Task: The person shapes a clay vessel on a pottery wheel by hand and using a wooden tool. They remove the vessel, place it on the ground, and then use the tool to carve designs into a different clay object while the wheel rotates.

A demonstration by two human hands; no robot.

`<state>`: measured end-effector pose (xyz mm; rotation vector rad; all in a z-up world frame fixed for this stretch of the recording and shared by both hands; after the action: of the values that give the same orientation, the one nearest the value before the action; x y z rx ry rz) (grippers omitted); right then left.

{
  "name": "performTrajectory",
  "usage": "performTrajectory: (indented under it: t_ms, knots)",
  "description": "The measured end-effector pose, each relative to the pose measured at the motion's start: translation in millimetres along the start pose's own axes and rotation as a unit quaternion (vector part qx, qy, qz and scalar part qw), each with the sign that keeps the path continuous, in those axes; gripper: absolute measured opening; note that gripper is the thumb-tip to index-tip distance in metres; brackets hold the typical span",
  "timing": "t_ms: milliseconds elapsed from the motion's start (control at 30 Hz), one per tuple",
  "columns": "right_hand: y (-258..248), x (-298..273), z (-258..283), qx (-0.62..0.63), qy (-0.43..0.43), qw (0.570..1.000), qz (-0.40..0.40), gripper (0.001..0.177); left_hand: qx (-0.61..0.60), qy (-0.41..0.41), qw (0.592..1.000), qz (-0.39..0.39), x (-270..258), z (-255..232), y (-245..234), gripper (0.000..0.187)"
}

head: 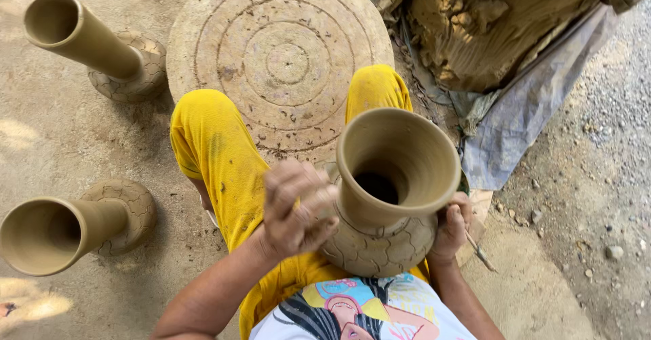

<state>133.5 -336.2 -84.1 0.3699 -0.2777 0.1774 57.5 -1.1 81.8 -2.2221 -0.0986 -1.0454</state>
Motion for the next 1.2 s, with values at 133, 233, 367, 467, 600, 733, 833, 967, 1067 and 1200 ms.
performTrajectory:
  t_ms: [133,233,367,467,600,733,833,967,1067,1200]
  knots:
    - [-2,4,-4,0.032,0.008,0.999,0.007,0.026,-0.006,0.028,0.996,0.087,63,-16,-15,0.033]
    - [2,5,-5,0.027,0.02,0.999,0.004,0.025,-0.03,0.038,0.989,0.143,82,-20,-4,0.032]
    - [16,11,7,0.004,0.008,1.0,0.03,0.025,-0.084,0.01,0.981,0.176,86,-12,2,0.028]
    - [26,14,13,0.003,0.012,0.999,0.032,0.024,-0.093,0.003,0.971,0.22,90,-7,7,0.026]
    - [33,18,14,0.025,0.018,0.999,0.033,0.02,-0.149,0.025,0.957,0.248,109,24,9,0.056]
    - [35,24,20,-0.005,-0.014,0.999,0.042,0.02,-0.189,-0.086,0.928,0.308,135,87,54,0.061]
    - [40,23,16,0.033,0.008,0.998,0.051,0.02,-0.234,-0.175,0.88,0.375,135,105,88,0.051]
    - [34,21,17,-0.014,0.004,0.999,0.042,0.019,-0.22,-0.197,0.847,0.443,135,98,96,0.041]
    - [30,19,17,-0.04,-0.001,0.998,0.039,0.019,-0.167,-0.222,0.843,0.461,144,93,88,0.04]
    - [28,21,18,-0.062,-0.004,0.997,0.035,0.018,-0.192,-0.152,0.821,0.516,158,72,104,0.051]
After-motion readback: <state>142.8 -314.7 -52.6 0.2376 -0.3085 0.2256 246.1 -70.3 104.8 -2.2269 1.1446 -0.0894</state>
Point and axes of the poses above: each hand's wrist, its own x-axis towards the middle knuckle, its own y-axis out of the palm, z = x × y, the point moved 10 cm from there along x, towards the middle knuckle, and after that the axes turned 14 degrees about z, right-handed, at the moved point
